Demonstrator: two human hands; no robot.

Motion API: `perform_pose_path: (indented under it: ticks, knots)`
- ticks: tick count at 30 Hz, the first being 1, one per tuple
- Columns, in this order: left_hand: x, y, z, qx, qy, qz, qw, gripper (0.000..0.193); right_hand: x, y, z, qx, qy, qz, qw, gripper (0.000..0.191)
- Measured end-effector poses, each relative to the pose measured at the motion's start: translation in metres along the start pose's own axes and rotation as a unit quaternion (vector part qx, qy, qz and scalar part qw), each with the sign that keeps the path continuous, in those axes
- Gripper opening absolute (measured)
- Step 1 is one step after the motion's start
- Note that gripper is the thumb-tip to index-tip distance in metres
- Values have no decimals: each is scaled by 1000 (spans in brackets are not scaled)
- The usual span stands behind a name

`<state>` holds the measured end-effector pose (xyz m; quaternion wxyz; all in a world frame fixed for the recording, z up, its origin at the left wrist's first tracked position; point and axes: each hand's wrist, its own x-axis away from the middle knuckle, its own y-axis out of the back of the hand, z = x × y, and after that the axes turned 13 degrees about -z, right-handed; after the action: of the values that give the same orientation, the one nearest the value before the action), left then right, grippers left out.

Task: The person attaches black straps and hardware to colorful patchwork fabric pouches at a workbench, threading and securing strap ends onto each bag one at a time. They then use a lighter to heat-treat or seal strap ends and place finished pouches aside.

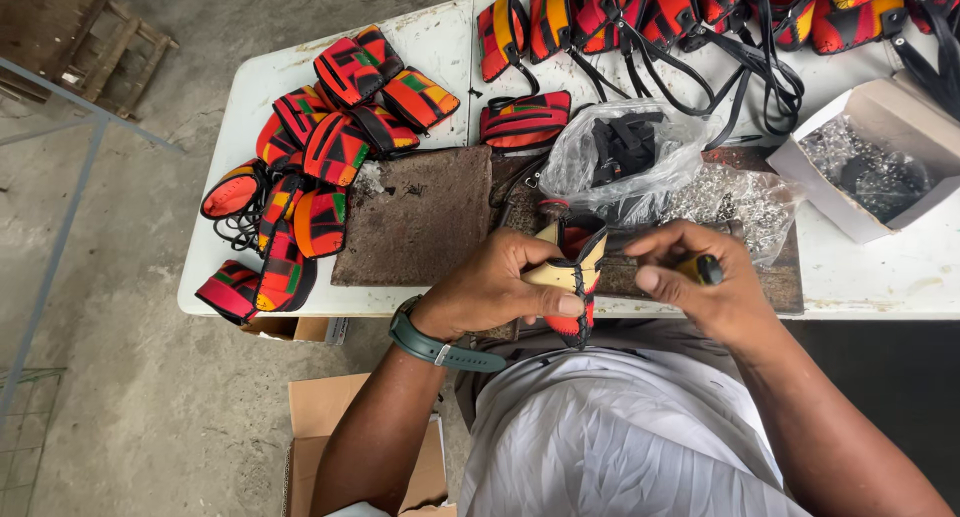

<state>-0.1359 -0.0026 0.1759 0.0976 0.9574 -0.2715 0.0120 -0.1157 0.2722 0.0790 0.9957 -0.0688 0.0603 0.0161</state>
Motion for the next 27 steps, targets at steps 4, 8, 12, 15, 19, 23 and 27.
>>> perform_pose_path:
  ticks: [4,8,12,15,19,23,27]
  knots:
    - [-1,1,4,-1,-3,1,1000,31,3,-16,20,-15,76,69,995,35]
    - [-1,-2,18,-6,-90,12,996,32,-3,-36,15,51,37,66,996,28]
    - [-11,-11,32,21,-82,-57,995,28,-22,-56,10,-32,34,29,998,21]
    - [-22,-12,39,75,-33,-105,991,25,-44,-47,17,-178,-117,3,977,28]
    - [-23,-8,50,143,-69,-127,979,29,-44,-20,29,-236,-102,-34,966,32]
    - [-20,-9,66,113,-81,-172,975,24,-18,-22,33,82,47,-53,994,31]
    - [-25,-17,77,169,-95,-222,956,24,-20,-42,49,173,89,-74,978,33]
